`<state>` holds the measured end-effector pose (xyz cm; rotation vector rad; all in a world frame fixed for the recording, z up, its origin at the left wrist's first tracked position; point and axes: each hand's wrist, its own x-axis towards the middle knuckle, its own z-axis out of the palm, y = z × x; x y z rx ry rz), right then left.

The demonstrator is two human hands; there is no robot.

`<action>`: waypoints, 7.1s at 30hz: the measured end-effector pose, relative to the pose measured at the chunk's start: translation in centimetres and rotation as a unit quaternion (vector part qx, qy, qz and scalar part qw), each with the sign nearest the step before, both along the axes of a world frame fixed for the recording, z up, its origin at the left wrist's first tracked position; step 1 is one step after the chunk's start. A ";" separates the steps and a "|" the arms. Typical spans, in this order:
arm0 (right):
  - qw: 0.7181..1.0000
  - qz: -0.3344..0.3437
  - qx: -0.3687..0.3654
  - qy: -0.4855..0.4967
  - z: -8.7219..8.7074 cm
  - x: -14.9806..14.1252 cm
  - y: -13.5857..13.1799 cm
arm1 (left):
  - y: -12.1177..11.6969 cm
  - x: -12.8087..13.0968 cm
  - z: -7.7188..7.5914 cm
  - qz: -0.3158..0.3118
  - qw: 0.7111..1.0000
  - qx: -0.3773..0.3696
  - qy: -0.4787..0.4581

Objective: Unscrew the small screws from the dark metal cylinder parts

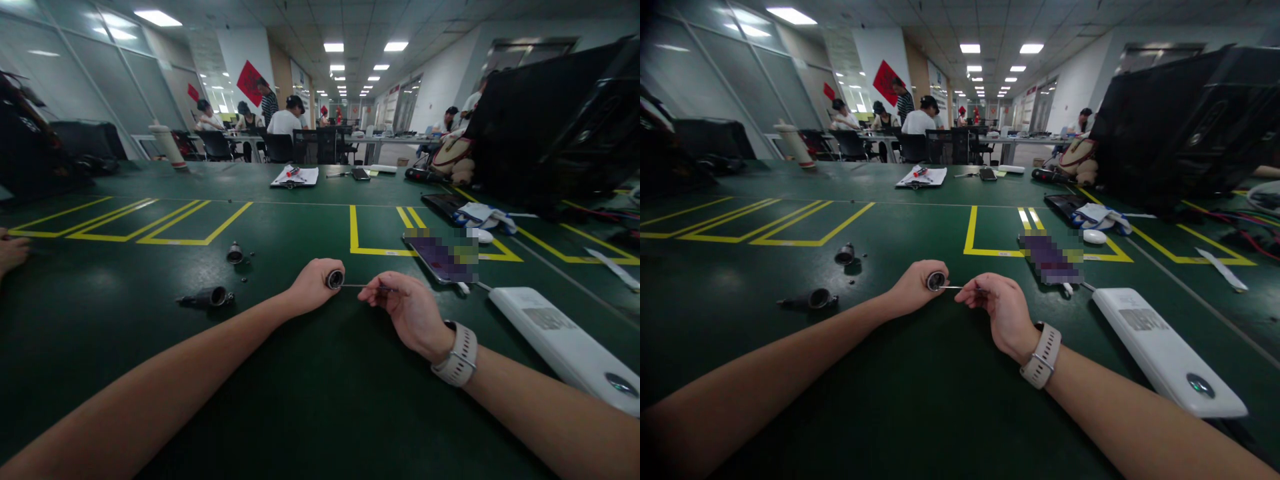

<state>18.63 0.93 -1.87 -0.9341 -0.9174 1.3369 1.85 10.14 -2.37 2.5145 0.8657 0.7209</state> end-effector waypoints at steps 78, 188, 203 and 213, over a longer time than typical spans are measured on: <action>0.937 -0.015 0.145 -0.317 0.8 -0.7 -1.2 | 0.1 0.1 -0.2 0.041 0.999 0.021 -0.012; 0.999 0.041 -0.012 -0.020 0.6 -0.4 0.0 | 0.0 0.0 -0.3 0.053 0.997 0.059 0.015; 1.000 -0.012 0.021 -0.018 0.1 -0.4 0.0 | 0.1 0.0 -0.3 0.032 0.997 0.065 0.006; 0.999 0.036 -0.012 0.020 0.2 -0.1 0.1 | -0.4 0.0 0.0 0.034 0.997 0.059 0.026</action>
